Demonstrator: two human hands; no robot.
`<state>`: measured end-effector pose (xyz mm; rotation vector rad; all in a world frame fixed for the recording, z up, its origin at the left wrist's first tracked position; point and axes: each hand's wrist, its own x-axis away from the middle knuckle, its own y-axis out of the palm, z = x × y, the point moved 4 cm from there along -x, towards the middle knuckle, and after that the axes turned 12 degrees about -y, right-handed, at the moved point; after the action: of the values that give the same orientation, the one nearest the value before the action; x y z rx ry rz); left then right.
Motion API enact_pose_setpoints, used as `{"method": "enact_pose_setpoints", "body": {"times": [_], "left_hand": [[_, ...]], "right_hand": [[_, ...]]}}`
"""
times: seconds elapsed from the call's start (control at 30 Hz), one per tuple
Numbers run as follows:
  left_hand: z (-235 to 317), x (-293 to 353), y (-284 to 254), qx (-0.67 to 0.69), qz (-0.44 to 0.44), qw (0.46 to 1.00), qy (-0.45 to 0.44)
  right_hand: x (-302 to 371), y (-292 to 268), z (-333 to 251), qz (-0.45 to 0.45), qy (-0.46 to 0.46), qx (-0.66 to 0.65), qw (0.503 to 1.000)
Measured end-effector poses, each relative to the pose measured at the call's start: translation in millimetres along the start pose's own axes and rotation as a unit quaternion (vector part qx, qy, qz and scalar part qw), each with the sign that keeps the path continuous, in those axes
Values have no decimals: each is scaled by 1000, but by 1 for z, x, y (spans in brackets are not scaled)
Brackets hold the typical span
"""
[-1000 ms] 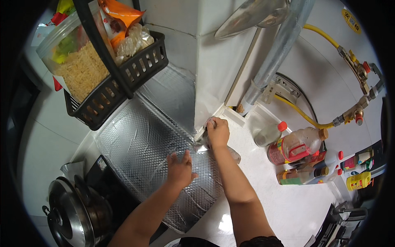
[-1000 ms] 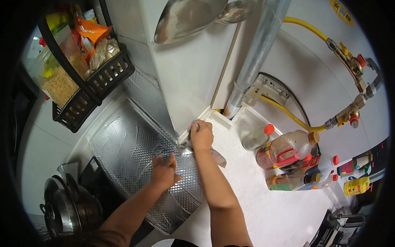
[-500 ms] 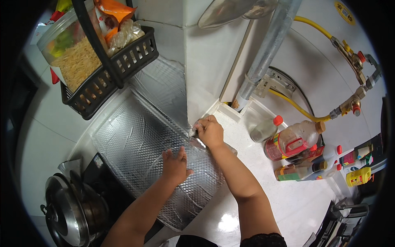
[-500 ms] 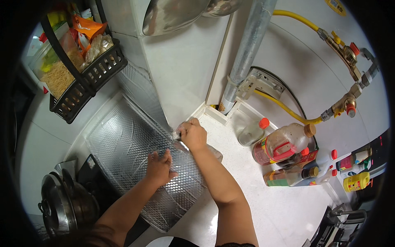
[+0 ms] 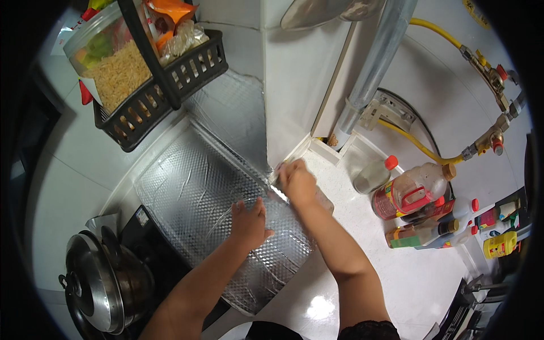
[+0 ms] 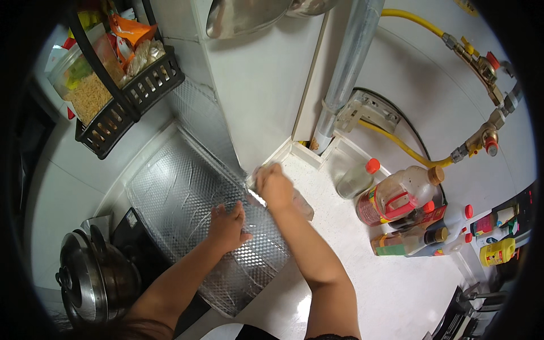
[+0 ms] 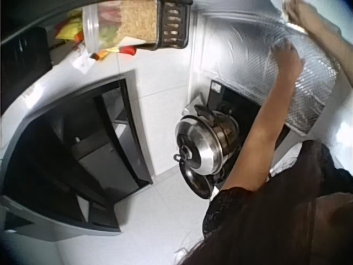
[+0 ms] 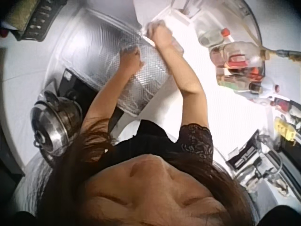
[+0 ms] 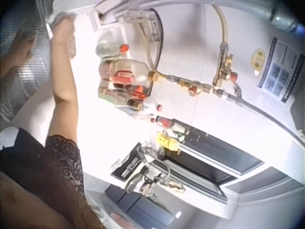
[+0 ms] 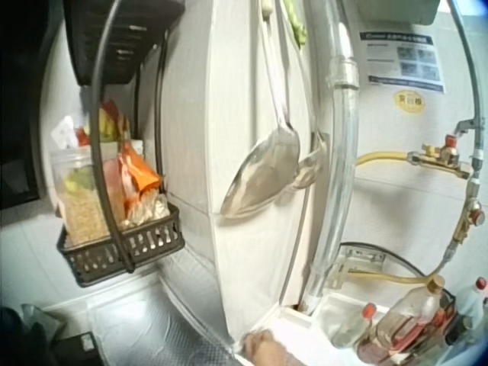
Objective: The person wipes the kitchen countertop and backsplash with a cloth, then rinses the cloth in the sink and wrings it out. They continue wiping the countertop and sink area, moving items as needed to reach different surfaces.
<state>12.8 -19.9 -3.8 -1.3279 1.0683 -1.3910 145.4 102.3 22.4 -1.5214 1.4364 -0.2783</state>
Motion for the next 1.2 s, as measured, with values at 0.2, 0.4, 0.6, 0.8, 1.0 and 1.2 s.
{"method": "enact_pose_setpoints", "body": {"times": [0.2, 0.4, 0.6, 0.8, 1.0, 1.2], "left_hand": [[14, -5, -10, -29, -50, 998, 0], [4, -3, -6, -34, -45, 998, -10], [13, -6, -3, -33, -49, 998, -4], [8, -4, -10, -47, -64, 997, -10], [10, -4, -6, -34, -51, 998, -8], [10, -1, -6, -26, -29, 999, -5]], "right_hand": [[-38, -18, 42, 70, 85, 11, 994], [0, -3, -17, 17, -14, -30, 999], [-29, -9, 37, 48, 78, 31, 995], [-17, -9, 8, 25, 7, -16, 1000], [-12, 0, 14, 78, 59, 23, 995], [-40, -17, 34, 64, 61, 57, 994]]}}
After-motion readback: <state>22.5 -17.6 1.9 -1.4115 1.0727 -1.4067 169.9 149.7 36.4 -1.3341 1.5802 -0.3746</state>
